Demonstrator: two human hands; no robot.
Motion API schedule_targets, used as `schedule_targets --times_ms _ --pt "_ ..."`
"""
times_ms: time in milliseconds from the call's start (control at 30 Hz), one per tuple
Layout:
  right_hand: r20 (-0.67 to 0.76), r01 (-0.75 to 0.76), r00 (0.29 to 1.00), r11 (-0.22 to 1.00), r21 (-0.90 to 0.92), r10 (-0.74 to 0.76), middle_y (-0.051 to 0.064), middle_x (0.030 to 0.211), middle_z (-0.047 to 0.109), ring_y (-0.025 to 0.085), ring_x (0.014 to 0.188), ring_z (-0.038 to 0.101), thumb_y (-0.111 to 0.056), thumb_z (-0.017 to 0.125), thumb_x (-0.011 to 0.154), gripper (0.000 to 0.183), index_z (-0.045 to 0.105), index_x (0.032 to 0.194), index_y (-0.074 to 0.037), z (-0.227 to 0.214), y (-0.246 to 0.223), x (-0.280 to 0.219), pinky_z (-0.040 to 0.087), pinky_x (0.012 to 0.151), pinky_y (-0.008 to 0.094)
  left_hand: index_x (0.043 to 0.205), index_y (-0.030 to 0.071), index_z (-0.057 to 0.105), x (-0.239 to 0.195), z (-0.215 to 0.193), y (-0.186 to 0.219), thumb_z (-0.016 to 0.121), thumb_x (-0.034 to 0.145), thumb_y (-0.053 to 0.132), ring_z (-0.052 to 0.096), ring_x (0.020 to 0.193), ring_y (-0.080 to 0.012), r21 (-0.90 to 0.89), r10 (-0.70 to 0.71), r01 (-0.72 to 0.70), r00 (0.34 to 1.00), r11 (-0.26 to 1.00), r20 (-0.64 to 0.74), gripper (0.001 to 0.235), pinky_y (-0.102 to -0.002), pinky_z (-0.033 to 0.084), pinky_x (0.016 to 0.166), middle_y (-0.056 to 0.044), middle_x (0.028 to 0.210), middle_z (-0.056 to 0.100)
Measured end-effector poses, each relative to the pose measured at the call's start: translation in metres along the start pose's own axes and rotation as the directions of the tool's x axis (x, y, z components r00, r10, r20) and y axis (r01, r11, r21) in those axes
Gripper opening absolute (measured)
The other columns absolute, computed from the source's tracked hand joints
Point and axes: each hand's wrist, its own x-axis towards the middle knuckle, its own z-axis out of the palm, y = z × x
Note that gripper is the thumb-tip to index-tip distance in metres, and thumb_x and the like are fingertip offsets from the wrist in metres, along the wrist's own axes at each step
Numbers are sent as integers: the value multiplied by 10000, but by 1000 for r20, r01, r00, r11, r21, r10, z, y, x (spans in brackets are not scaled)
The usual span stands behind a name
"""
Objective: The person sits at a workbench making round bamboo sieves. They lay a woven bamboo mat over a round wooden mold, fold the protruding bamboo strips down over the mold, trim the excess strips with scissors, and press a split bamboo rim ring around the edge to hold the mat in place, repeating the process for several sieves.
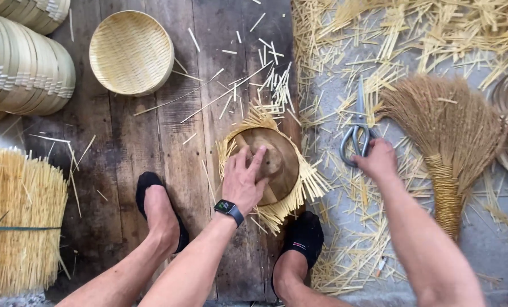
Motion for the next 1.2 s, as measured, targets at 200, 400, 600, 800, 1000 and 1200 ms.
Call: schedule_targets --times_ms 200,400,600,800,1000,1200 --pt "280 -204 952 937 282 123 169 994 708 281 891 670 -186 837 713 555 652 1194 20 19 27 -1 551 837 430 1552 252 383 7 -8 -2 814 751 123 507 1237 -365 -92 64 -62 998 994 14 918 -500 406 1123 -143 1362 553" --pt "352 -64 935 997 29 50 96 868 665 231 790 656 -439 768 797 543 636 1063 16 -52 -44 -109 570 741 401 1521 253 439 4 0 0 832 683 80 501 1213 -371 -116 109 -108 994 987 -3 942 -521 362 1114 -144 1313 565" --pt "-104 566 747 710 -418 -657 118 808 610 225 710 601 -651 617 820 632 634 904 -24 -17 -72 -103 531 638 381 1509 255 445 6 -7 3 821 691 65 492 1245 -359 -140 66 -57 996 989 61 921 -499 351 1145 -127 1343 562" --pt "65 460 863 725 -513 -502 97 799 599 183 648 577 -385 551 1009 354 630 901 -57 9 -52 -73 521 550 351 1497 269 469 9 -6 -1 779 653 1 475 1268 -350 -121 83 -72 992 990 91 938 -490 318 1167 -113 1369 554" --pt "-90 547 724 648 -530 -684 114 736 620 193 604 561 -461 603 881 425 643 826 -42 -27 -92 -83 510 511 357 1482 267 475 15 -14 -2 739 635 -32 477 1286 -320 -129 190 -164 956 978 222 937 -476 302 1193 -83 1390 553" --pt "80 540 803 665 -516 -590 96 796 638 161 624 581 -244 560 986 219 647 893 -65 7 -39 -46 505 531 332 1480 296 498 26 -22 -9 705 617 -81 472 1291 -305 -92 259 -242 922 966 288 965 -454 281 1205 -62 1394 562"
